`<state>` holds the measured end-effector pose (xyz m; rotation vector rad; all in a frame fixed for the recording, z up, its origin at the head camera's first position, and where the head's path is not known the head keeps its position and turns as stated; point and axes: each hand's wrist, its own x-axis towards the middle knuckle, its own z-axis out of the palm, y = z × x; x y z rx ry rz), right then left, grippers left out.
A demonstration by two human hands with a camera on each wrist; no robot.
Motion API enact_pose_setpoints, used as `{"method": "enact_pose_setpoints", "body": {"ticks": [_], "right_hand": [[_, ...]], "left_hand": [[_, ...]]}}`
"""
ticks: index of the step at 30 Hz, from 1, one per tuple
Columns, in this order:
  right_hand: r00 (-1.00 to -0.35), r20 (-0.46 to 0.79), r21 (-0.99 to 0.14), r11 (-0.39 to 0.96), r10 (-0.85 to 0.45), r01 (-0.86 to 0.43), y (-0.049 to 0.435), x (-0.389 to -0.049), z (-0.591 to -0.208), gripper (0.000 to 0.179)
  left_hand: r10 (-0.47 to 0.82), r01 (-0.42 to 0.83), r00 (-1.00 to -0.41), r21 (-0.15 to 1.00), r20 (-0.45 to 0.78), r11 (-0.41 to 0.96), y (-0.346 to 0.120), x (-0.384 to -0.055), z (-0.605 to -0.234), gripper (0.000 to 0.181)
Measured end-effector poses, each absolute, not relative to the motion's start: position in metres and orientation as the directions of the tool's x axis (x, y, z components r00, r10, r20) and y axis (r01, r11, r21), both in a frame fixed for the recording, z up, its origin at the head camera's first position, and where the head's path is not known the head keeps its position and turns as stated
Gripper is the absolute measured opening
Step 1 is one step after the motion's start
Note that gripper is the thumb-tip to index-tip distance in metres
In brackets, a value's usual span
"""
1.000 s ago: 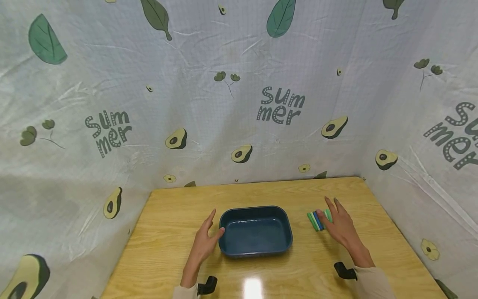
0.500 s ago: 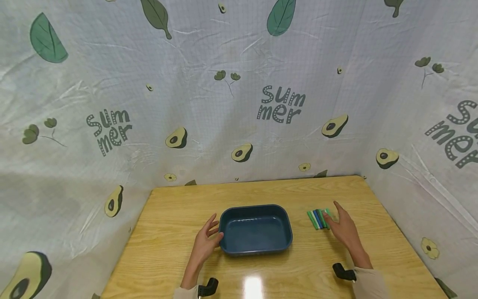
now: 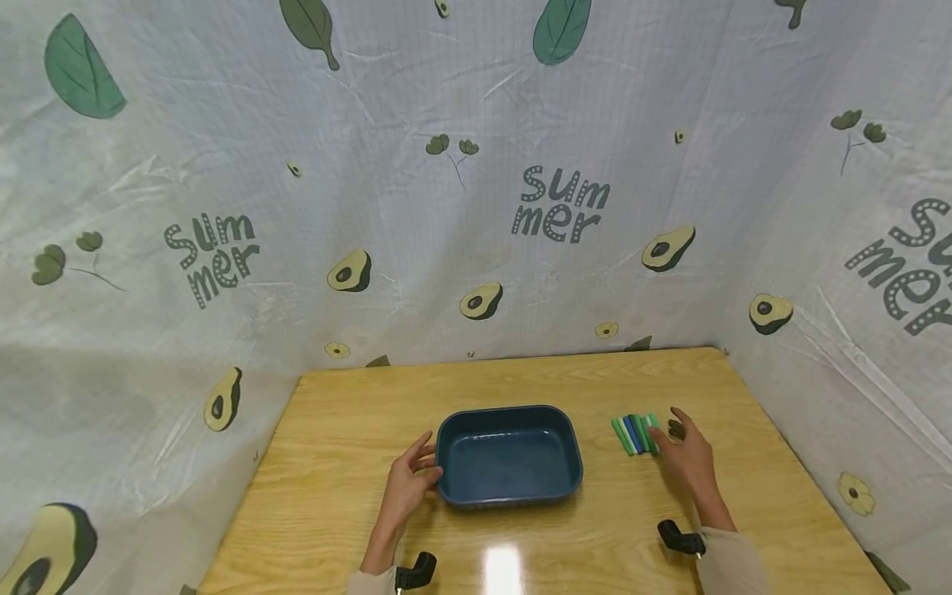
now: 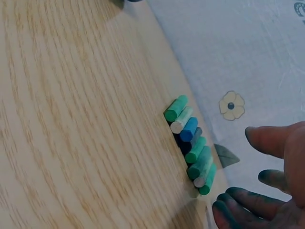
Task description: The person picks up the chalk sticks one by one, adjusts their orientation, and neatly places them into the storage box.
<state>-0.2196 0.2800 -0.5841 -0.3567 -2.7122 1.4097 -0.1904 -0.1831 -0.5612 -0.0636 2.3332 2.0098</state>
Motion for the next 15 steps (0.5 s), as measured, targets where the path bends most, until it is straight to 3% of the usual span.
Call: {"method": "enact_pose_setpoints", "body": {"ticks": [15], "right_hand": [[-0.895,-0.022,-0.840,0.477,0.445,0.258,0.2781,-0.2237,-0.5937,0.053]], "left_hand": [[-0.017,-0.120,-0.993,0.988,-0.119,0.098,-0.1836,-0.1960,-0.5657,0.063]]}}
